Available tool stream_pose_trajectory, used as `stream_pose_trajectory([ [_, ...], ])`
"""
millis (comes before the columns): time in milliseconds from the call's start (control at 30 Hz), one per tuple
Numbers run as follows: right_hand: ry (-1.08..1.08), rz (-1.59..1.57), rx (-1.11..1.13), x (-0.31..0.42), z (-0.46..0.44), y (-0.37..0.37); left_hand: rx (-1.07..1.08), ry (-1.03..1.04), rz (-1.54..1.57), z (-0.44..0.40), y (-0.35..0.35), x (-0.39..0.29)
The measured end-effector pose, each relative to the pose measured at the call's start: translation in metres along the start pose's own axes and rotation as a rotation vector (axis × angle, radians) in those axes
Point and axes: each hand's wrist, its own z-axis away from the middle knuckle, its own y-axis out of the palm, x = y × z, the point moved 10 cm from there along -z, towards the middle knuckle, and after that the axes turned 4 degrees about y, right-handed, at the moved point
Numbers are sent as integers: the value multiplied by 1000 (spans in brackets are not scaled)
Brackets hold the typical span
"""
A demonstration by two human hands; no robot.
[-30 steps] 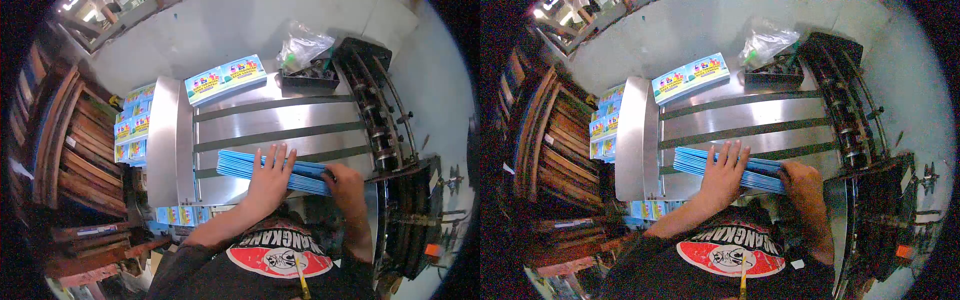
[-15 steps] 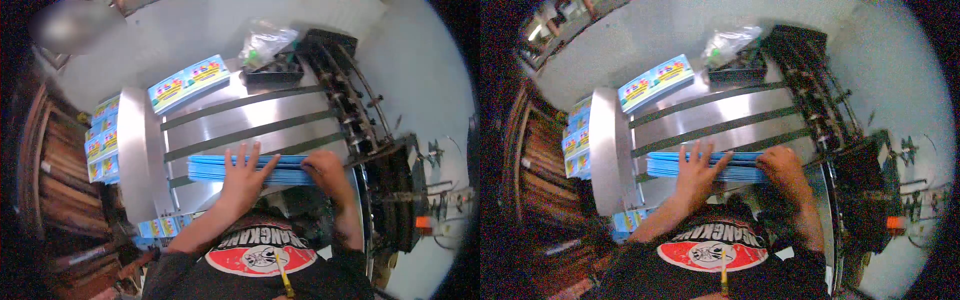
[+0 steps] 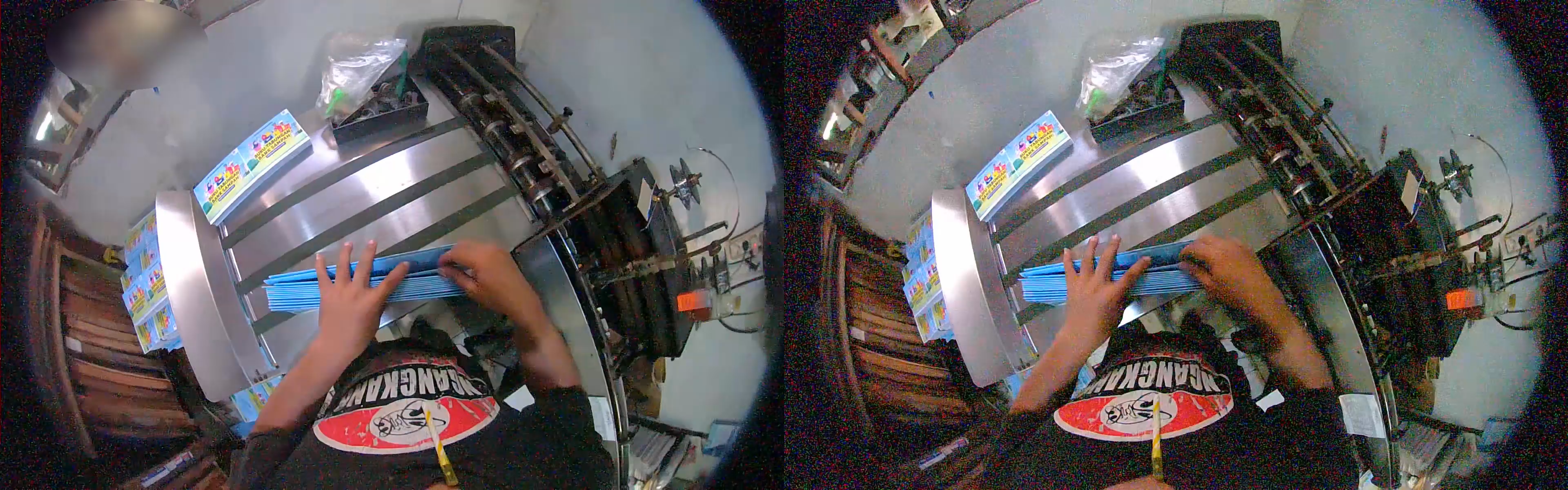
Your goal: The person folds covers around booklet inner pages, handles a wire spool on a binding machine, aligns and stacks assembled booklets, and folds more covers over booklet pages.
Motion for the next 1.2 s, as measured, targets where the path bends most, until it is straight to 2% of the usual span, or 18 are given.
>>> stream_pose_trajectory([
  [133, 71, -43, 58, -9, -2, 14, 10, -15, 42, 1, 1, 0],
  [300, 434, -372, 41, -44, 8, 28, 35, -51, 75, 1, 4, 2],
  [400, 545, -411, 3, -54, 15, 24, 47, -47, 50, 0, -2, 0],
  [433, 543, -412, 3, -55, 15, 20, 50, -51, 44, 0, -1, 0],
  [500, 284, -325, 25, -38, 6, 6, 53, -54, 38, 0, -1, 0],
  [533, 283, -325, 25, -46, 6, 4, 59, -55, 45, 0, 0, 0],
  [600, -112, -266, 87, -19, 3, -1, 65, -54, 52, -1, 1, -1],
  [700, 24, -102, -8, -20, -2, -15, 71, -62, 49, 1, 3, 0],
  [833, 6, -62, 30, -13, 2, -13, 130, -73, -4, 1, 9, -1],
  [900, 126, -42, -46, -25, 6, -7, 151, -75, -24, 1, 9, -2],
  [1033, 244, -125, -159, -34, 10, -12, 178, -61, -11, 1, 6, -5],
  [1100, 352, -347, -220, -44, 19, -13, 175, -36, -6, 0, 5, -8],
  [1200, 295, -268, -336, -42, 33, -8, 201, -43, -8, 0, 9, -7],
])
